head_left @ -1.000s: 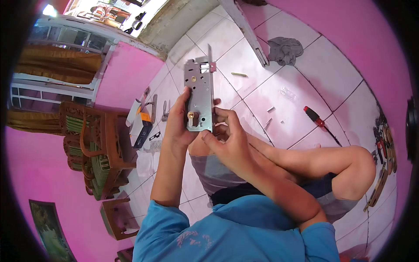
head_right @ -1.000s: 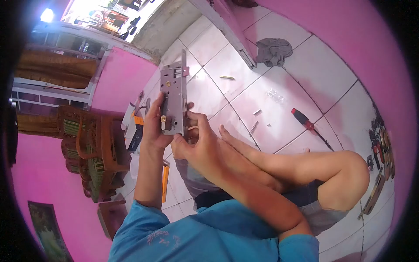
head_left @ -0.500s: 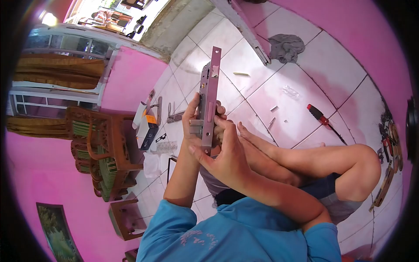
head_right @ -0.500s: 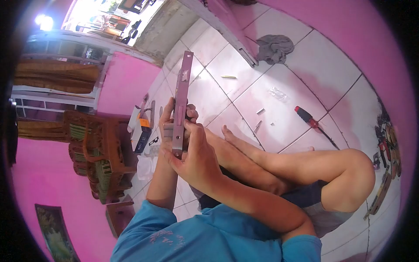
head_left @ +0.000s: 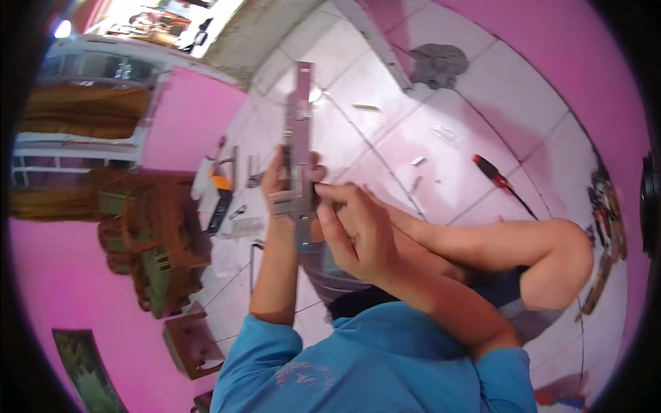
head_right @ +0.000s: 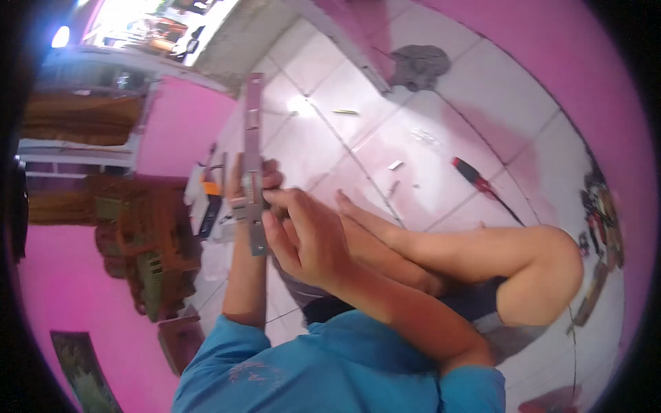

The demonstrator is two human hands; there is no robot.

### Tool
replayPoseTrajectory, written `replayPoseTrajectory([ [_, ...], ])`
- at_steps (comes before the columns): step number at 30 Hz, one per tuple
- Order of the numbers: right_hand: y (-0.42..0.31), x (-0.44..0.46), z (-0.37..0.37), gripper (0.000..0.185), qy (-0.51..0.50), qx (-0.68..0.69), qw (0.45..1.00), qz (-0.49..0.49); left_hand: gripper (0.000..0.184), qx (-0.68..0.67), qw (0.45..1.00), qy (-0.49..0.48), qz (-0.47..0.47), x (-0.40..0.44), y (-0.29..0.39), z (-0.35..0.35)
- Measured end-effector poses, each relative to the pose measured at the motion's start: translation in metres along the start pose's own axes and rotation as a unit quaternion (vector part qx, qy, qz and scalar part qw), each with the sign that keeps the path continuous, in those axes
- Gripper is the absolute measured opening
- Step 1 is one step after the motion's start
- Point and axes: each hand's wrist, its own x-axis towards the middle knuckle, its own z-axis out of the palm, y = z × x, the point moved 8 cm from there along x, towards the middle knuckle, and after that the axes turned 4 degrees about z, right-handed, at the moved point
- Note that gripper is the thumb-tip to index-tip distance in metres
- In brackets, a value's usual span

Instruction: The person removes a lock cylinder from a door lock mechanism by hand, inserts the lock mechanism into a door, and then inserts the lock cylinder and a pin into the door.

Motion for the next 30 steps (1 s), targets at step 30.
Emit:
replayPoseTrajectory([
  [30,0.242,-0.020,-0.105,0.012,-0.189,-0.548,0.808,0.107,0.050,-0.076,0.997,0.008,-0.013,0.003,-0.009,-0.038],
])
